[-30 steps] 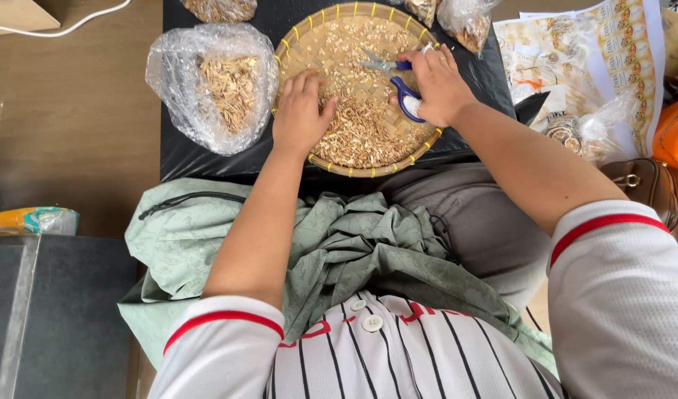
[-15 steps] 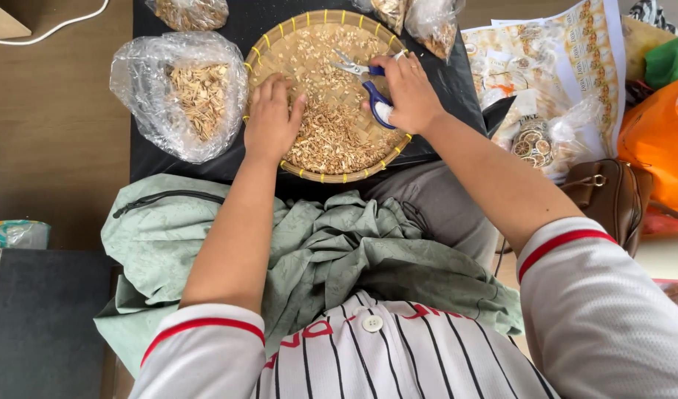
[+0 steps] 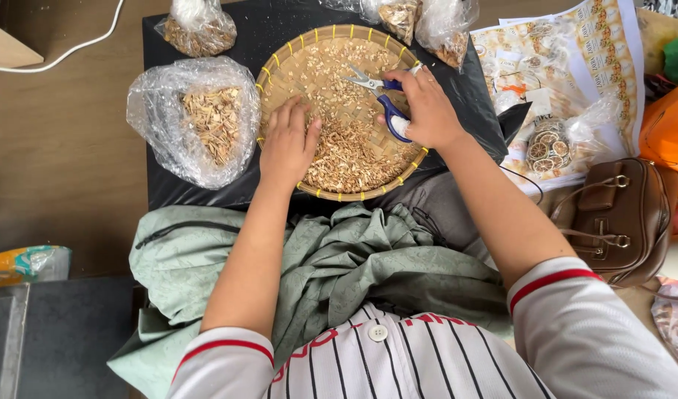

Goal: Cutting dried herbal ingredients into smaller pieces using scissors over a woven tray.

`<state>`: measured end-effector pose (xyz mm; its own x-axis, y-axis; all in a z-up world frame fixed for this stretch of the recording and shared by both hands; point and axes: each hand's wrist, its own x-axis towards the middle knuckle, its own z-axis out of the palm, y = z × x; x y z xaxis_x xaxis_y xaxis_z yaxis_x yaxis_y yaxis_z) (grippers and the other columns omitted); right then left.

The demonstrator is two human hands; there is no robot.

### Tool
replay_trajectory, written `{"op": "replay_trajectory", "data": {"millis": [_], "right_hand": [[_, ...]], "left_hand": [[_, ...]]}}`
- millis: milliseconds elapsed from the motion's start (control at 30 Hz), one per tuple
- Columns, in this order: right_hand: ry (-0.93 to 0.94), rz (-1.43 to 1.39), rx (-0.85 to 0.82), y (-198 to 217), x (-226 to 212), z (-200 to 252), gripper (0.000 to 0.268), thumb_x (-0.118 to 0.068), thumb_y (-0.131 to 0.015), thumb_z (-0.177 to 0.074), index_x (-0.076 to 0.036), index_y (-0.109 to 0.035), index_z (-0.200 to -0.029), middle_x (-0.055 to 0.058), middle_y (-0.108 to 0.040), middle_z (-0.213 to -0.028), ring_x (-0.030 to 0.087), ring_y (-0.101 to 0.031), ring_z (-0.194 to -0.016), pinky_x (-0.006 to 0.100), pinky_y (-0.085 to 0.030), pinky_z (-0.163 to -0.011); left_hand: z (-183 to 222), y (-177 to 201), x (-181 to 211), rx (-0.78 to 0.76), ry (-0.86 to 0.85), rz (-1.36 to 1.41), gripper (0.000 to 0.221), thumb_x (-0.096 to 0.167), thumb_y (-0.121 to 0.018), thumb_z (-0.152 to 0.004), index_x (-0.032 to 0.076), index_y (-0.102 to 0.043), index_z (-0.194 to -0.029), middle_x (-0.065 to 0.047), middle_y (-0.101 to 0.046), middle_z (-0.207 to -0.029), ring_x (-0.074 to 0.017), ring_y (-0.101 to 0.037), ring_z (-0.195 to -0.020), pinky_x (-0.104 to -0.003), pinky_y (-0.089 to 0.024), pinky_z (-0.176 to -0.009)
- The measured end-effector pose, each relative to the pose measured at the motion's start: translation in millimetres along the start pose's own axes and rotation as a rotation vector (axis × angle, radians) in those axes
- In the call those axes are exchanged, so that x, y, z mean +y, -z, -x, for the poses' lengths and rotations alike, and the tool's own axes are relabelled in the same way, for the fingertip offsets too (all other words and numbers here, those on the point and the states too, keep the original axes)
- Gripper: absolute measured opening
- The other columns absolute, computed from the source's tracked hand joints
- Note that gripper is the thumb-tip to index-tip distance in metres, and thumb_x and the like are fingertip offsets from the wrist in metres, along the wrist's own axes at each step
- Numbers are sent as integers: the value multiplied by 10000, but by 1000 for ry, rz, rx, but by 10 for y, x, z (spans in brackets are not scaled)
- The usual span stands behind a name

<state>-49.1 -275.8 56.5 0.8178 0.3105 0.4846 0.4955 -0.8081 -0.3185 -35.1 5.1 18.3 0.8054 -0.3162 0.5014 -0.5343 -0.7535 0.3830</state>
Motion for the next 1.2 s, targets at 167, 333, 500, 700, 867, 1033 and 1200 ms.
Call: {"op": "replay_trajectory", "data": {"millis": [167,333,500,700,867,1033,1200], "right_hand": [[-26,-30,25,24,-52,-36,619,-338,-819,-823,-57,-564,-1312,123,-624,-1159,326,-574,-1033,426,-404,-997],[-78,-174,-43,-15,10,-92,658,-303,-809,-788,-100,-570,-1366,227,-582,-947,574,-599,-1031,639,-263,-1155],[-221,-201,-88,-73,66,-190,755,-347,-767,-706,-151,-552,-1402,220,-586,-986,551,-581,-1049,628,-263,-1146],[-251,-256,-64,-173,122,-107,917,-755,-647,-715,-200,-515,-1433,169,-575,-1049,436,-580,-1141,580,-185,-1195],[-267,-177,-31,-177,27,-114,706,-424,-846,-776,-173,-562,-1372,146,-603,-970,445,-581,-1093,615,-238,-1169],[-266,-157,-39,-161,-29,-141,717,-432,-848,-770,-172,-569,-1377,118,-618,-974,400,-587,-1101,617,-238,-1184],[-241,-115,-31,-96,-206,-196,643,-241,-819,-789,-107,-596,-1377,160,-616,-943,429,-598,-1043,638,-233,-1184]], "left_hand": [[1,73,27,68,-87,14,300,211,-625,-1000,9,-625,-1221,-167,-553,-1409,-348,-530,-1300,-457,-455,-1077],[-2,311,18,161,-306,92,220,51,-581,-1013,63,-634,-1226,-132,-554,-1388,-323,-590,-1237,-443,-508,-1016],[-232,986,-54,405,-36,156,250,-130,-583,-910,64,-604,-1067,-76,-531,-1083,-311,-625,-1055,-403,-545,-896],[-91,1219,-606,2,297,-42,174,-57,-645,-927,72,-709,-1024,-84,-667,-926,-296,-736,-895,-374,-590,-779],[-31,1111,-657,-89,199,-57,265,-123,-608,-919,29,-751,-1084,-142,-695,-1019,-309,-698,-1029,-362,-581,-860],[5,1038,-746,-97,159,-136,278,-105,-675,-876,12,-758,-1115,-135,-696,-1060,-303,-649,-1089,-384,-583,-872],[45,952,-852,-73,193,-105,162,-36,-733,-872,22,-751,-1022,-88,-660,-1016,-256,-614,-1069,-353,-583,-868]]}}
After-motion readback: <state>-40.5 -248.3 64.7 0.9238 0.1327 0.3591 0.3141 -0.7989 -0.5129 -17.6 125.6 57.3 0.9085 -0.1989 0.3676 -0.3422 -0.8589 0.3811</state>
